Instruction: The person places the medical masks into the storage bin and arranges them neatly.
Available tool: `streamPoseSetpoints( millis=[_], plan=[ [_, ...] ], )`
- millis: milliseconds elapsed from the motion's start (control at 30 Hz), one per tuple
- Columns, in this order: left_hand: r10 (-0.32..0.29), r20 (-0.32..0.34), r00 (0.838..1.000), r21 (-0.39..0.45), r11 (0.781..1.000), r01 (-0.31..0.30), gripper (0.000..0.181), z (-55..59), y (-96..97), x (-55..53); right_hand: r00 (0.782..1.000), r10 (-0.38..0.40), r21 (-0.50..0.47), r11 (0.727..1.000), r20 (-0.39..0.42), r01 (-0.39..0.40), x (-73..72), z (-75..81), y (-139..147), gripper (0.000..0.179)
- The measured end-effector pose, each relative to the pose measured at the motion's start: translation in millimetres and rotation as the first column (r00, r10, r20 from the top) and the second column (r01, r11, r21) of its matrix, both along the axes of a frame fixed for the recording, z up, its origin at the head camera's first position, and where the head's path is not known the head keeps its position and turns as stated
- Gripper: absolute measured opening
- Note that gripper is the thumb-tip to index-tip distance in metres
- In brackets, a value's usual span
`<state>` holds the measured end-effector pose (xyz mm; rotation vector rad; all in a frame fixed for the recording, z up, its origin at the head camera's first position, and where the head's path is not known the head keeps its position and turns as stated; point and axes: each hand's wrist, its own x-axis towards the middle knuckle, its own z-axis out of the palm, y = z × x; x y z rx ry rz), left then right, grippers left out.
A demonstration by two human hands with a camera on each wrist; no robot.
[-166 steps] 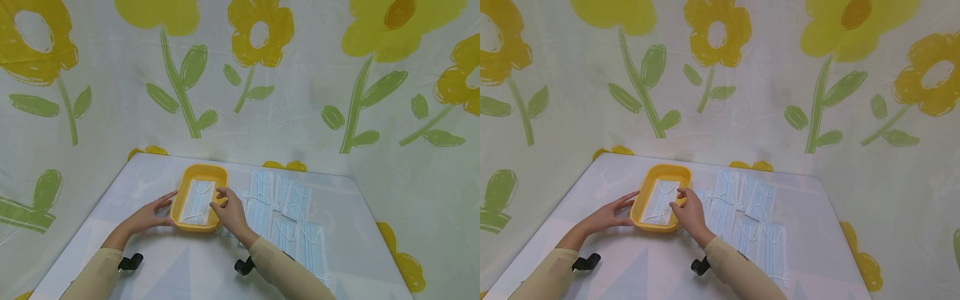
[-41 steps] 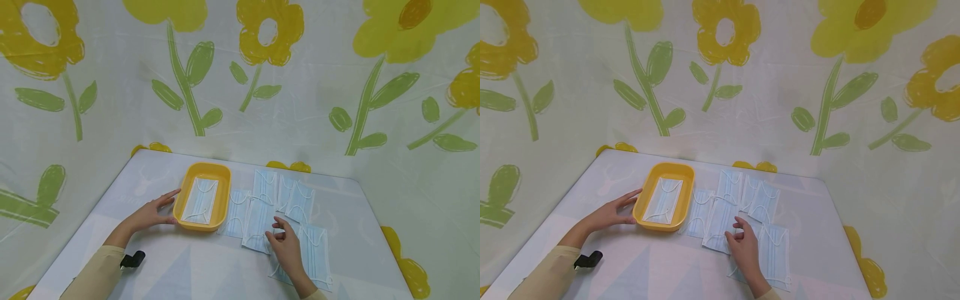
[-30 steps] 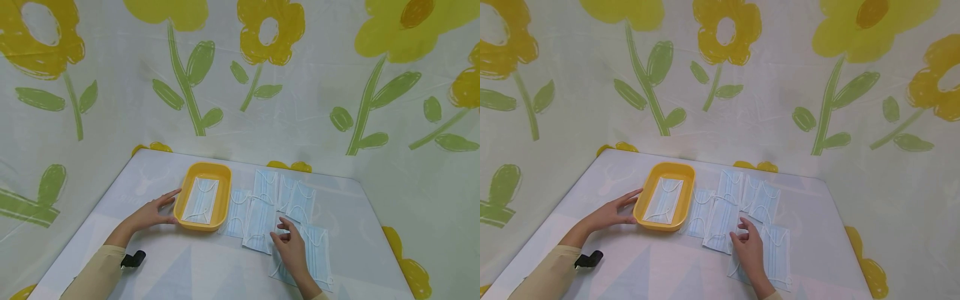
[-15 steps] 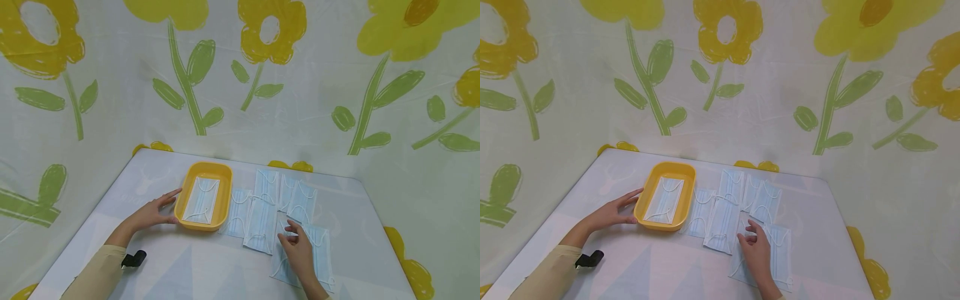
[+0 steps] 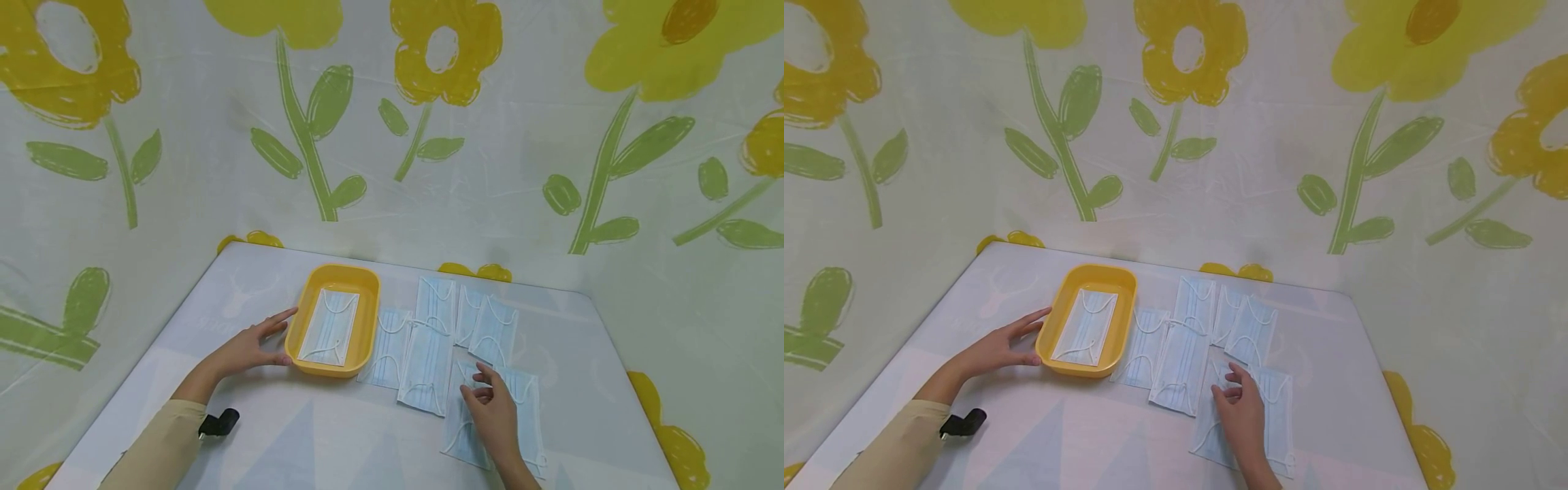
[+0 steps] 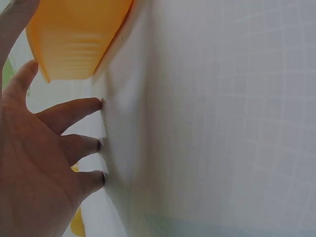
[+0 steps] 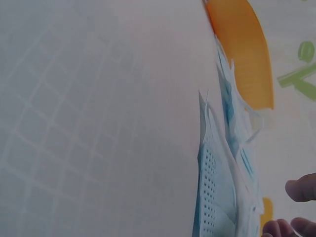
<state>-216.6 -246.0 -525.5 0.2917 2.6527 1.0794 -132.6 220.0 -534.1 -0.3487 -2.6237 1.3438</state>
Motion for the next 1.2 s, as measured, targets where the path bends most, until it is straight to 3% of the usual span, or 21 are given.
streamPoseSetpoints(
  millis=[300, 667, 1200],
  plan=[
    [0.01, 0.018, 1.0, -0.008, 1.0, -0.01, 0.107, 2.6, 0.8, 1.2, 1.0, -0.02, 0.107, 0.994, 0.022, 0.017, 1.8, -1.0, 8, 0.055],
    [-0.003, 0.011, 1.0, -0.011, 1.0, 0.003, 0.107, 5.9, 2.2, 1.7, 0.999, -0.022, 0.125, 0.992, 0.026, 0.019, 4.2, 0.5, 20, 0.056],
    [0.002, 0.003, 1.0, -0.001, 1.0, -0.002, 0.106, 1.6, 0.7, 0.8, 0.997, -0.054, 0.186, 0.982, 0.06, 0.042, 7.2, -7.2, 36, 0.064]
  ],
)
